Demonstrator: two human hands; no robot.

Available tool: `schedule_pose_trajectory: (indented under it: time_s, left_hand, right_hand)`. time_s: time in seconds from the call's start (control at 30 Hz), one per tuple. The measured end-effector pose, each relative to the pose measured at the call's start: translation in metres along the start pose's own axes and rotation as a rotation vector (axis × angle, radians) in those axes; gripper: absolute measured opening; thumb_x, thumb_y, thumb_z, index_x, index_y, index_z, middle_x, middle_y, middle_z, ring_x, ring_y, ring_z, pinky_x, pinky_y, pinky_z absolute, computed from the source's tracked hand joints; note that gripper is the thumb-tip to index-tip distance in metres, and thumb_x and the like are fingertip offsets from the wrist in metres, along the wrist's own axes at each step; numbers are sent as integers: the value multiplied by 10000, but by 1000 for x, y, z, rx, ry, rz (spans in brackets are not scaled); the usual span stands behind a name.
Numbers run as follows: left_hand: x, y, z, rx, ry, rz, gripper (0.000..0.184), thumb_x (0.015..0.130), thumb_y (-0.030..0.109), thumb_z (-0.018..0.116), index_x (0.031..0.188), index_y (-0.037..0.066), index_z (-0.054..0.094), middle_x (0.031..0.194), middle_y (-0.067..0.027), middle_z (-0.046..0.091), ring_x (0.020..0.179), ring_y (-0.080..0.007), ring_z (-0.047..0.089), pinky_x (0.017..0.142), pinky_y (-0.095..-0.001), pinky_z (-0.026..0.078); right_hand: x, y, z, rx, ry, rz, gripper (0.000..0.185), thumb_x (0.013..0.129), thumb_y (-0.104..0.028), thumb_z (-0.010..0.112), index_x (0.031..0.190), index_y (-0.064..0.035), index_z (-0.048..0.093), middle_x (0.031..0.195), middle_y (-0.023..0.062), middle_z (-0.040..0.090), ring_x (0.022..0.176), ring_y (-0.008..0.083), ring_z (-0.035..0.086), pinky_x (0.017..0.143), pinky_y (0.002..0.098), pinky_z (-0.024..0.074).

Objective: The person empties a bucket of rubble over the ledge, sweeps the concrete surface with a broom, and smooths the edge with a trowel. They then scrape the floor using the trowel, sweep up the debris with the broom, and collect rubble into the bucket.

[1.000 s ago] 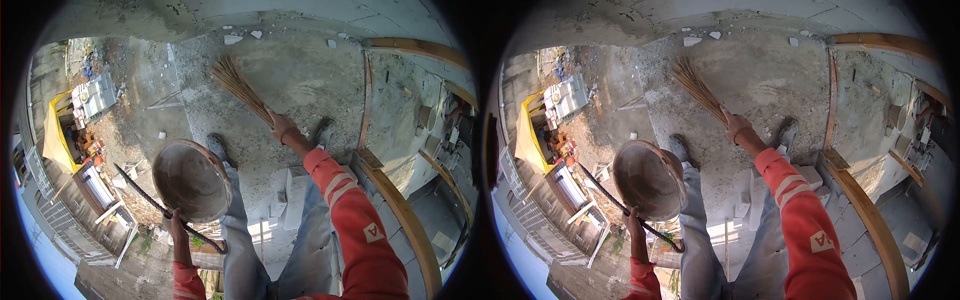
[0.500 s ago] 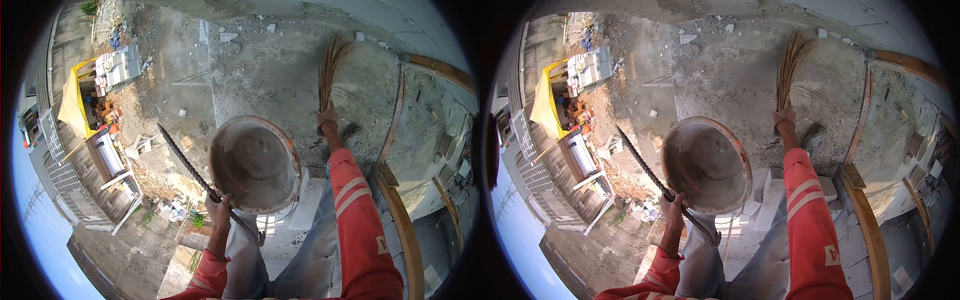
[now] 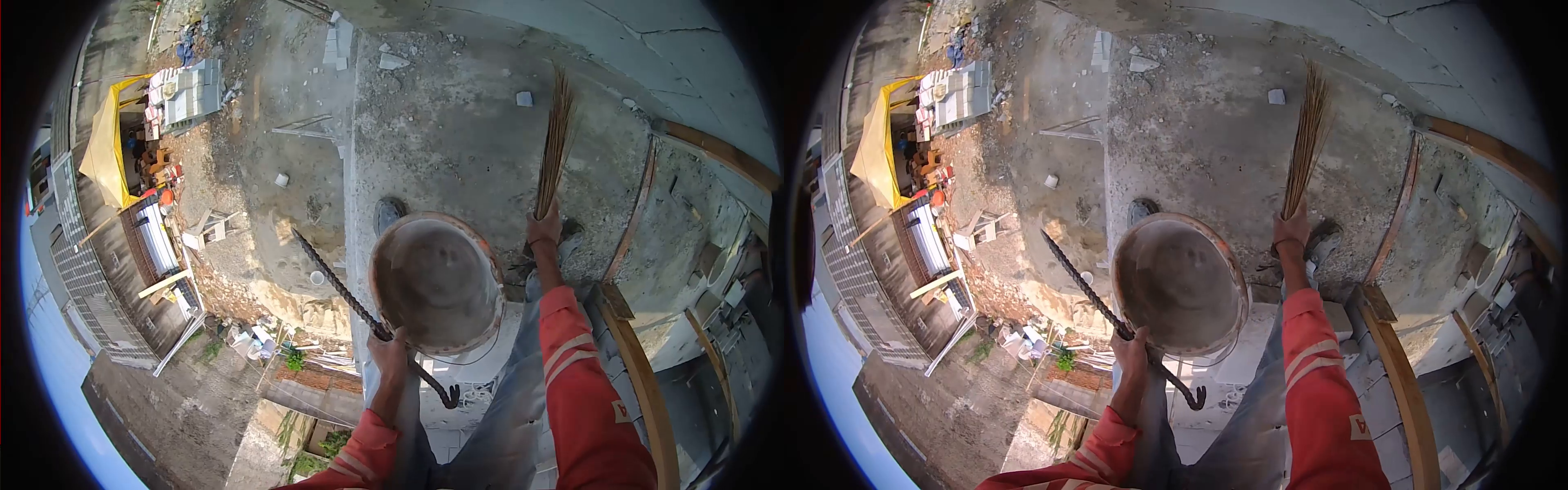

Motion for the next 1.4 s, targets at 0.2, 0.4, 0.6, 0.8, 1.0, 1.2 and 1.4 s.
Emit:
schedule_pose_trajectory:
  time_s: [0.2, 0.4, 0.6, 0.8, 1.0, 1.2, 1.4]
  left_hand:
    - [20, 9, -5, -170, 65, -26, 332, 701, 76, 681, 954, -88, 544, 865, -144, 592, 787, -235, 563, 749, -366, 456]
    - [44, 33, -33, -290, 159, -63, 377, 722, 18, 648, 1053, -109, 522, 980, -158, 586, 892, -241, 564, 805, -354, 448]
    - [65, 22, -45, -534, 200, -129, 463, 749, -15, 623, 1177, -112, 477, 1092, -156, 581, 942, -237, 566, 857, -336, 439]
    - [60, 30, -39, -693, 185, -241, 383, 771, 27, 589, 1134, -67, 511, 1033, -96, 575, 904, -199, 563, 813, -319, 452]
    - [67, 16, -30, -619, 88, -373, 413, 791, 98, 621, 1134, -79, 474, 1016, -131, 553, 838, -227, 587, 695, -358, 507]
    - [60, 21, -14, -581, 17, -373, 177, 783, 150, 607, 920, 44, 570, 880, -76, 571, 713, -208, 575, 529, -328, 470]
    - [53, 24, 10, -628, -111, -384, 145, 788, 125, 585, 894, 37, 541, 839, -80, 548, 704, -208, 570, 541, -331, 479]
  right_hand:
    - [-5, -178, 105, -164, -517, -224, 727, 741, -170, 647, 1388, -81, 329, 1072, 262, 610, 1031, 413, 577, 907, 441, 476]
    - [-34, -148, 46, -73, -459, -326, 791, 711, -170, 689, 1406, -107, 317, 1084, 272, 603, 985, 425, 593, 854, 448, 488]
    - [-31, -58, 40, -68, -10, 54, 792, 710, -186, 695, 1408, -129, 326, 1112, 249, 603, 1013, 410, 589, 878, 443, 480]
    - [-72, -182, 119, -217, -685, -231, 845, 734, -176, 668, 1456, -215, 231, 1114, 216, 604, 1010, 396, 586, 889, 446, 473]
    - [-86, -139, 43, -219, -419, -402, 649, 763, -214, 668, 1345, -168, 384, 1004, 195, 618, 982, 398, 584, 842, 466, 477]
    - [-39, 45, 8, 131, 225, 343, 746, 752, -180, 666, 1402, -137, 303, 1016, 222, 620, 927, 418, 602, 827, 466, 494]
    - [-123, 11, 73, -113, -566, -18, 789, 735, -175, 699, 1412, -174, 294, 1072, 222, 613, 961, 408, 600, 817, 476, 489]
Point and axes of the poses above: each hand's wrist, its own x-axis towards the middle knuckle, its own z-axis out of the palm, y = z × x, the point moved 7 cm from there along x, towards the middle knuckle
